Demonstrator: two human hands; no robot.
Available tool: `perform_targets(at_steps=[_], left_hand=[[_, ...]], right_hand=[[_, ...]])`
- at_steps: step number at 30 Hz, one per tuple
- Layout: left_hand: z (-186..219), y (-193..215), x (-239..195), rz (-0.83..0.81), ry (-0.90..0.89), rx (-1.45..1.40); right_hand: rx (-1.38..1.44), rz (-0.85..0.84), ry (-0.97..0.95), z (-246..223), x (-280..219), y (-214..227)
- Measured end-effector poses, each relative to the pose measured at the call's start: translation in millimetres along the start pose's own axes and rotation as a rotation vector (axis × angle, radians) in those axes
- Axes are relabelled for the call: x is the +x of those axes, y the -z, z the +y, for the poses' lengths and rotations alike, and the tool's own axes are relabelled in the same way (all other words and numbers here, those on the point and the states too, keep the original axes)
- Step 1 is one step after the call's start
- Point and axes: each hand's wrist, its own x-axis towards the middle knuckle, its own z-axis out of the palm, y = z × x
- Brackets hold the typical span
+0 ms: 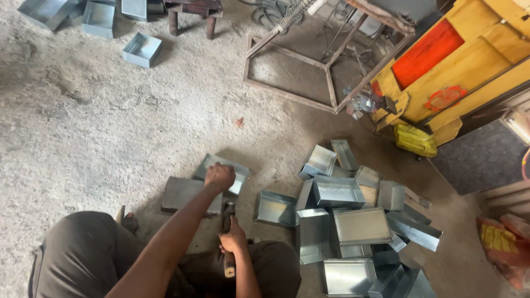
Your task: The person sits on the floor and uses a hammer to shape metal boxes. They place the boxes on a metal block and strike them repeatedly before setting them aside.
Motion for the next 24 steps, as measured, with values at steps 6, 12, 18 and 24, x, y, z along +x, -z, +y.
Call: perform_targets(at_steps=[6,12,18,24], left_hand=[[26.0,-21.1,-15.9,-0.247,-0.172,0.278],[46.4,-78.3,-8.9,-0.476,-0.14,0.455],[53.4,-59.2,53.8,-0.05,0.07,-0.05],[35.4,69.6,65.3,0.241,-0.033,-0.305]], right_hand=[[-0.068,-0.032,0.02,0.2,-4.5,0.7],[0.141,-0.115,-0.031,2.7,16.2,1.8],[0.272,-0.11,-0.065,9.2,20.0,0.7],[0.18,-0.028,0.027,4.3,29.6,-6.1]])
